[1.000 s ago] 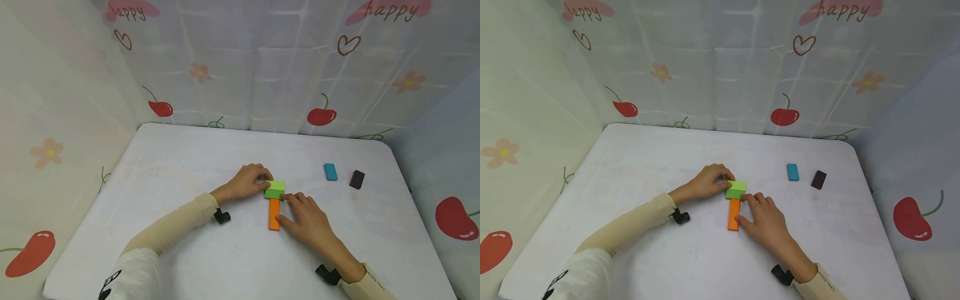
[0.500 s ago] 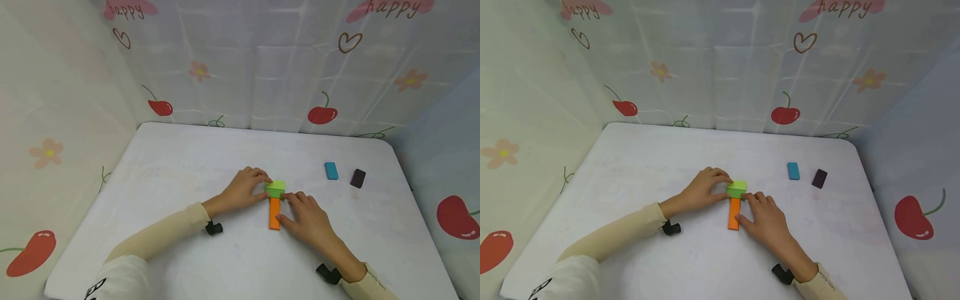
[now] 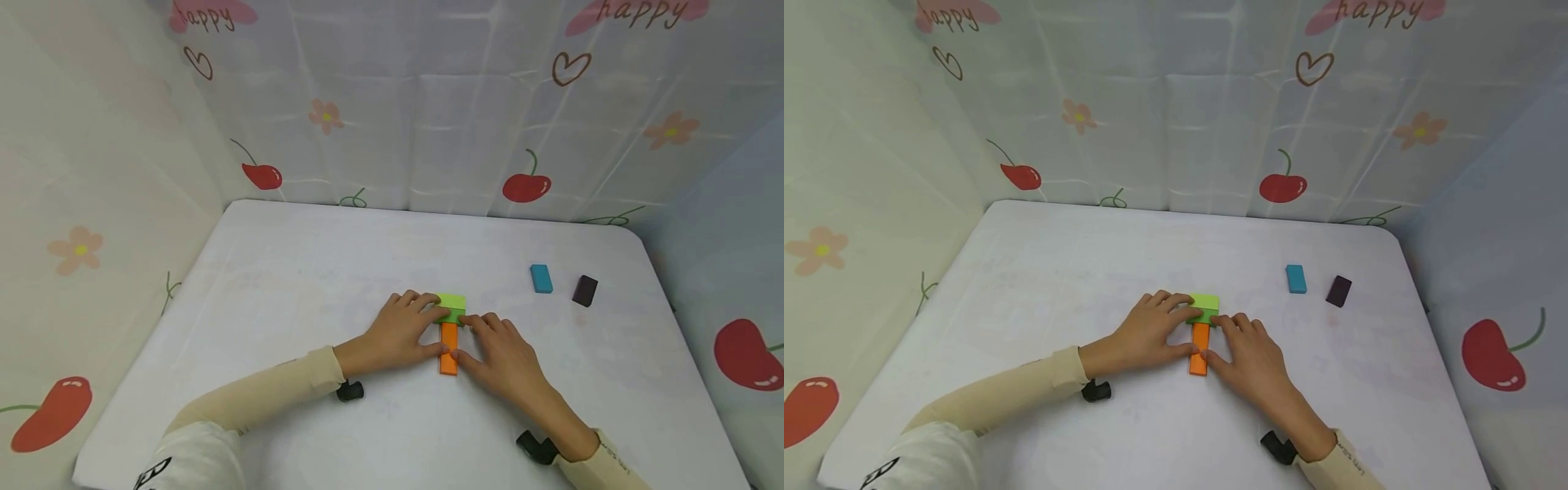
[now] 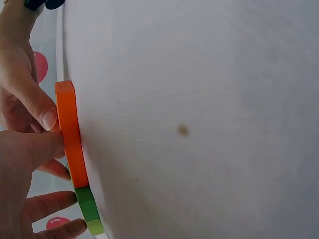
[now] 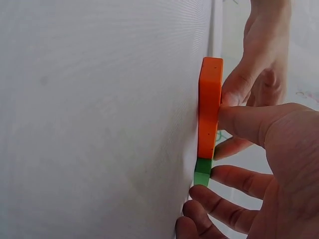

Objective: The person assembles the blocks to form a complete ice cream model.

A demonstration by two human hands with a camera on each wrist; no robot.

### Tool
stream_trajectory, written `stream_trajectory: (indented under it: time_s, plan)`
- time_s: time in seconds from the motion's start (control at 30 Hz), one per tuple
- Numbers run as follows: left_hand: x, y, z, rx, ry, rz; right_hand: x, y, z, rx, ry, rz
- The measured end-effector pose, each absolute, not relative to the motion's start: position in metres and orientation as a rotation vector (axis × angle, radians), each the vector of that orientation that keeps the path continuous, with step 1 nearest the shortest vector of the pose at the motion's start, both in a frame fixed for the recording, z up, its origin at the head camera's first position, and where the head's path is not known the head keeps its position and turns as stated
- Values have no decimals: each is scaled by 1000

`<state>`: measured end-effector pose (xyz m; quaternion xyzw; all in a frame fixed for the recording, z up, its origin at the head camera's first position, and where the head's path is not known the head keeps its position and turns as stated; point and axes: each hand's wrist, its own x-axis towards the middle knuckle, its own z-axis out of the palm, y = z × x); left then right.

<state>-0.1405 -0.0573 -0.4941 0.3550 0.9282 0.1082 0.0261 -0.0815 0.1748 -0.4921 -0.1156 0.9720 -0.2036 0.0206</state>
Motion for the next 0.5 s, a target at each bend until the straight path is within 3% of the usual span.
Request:
stream_trajectory:
  time_s: [0.5]
  plan:
    - [-138,-55,-497,1060,2861,353,-82,180,-491,-377,2989,-664]
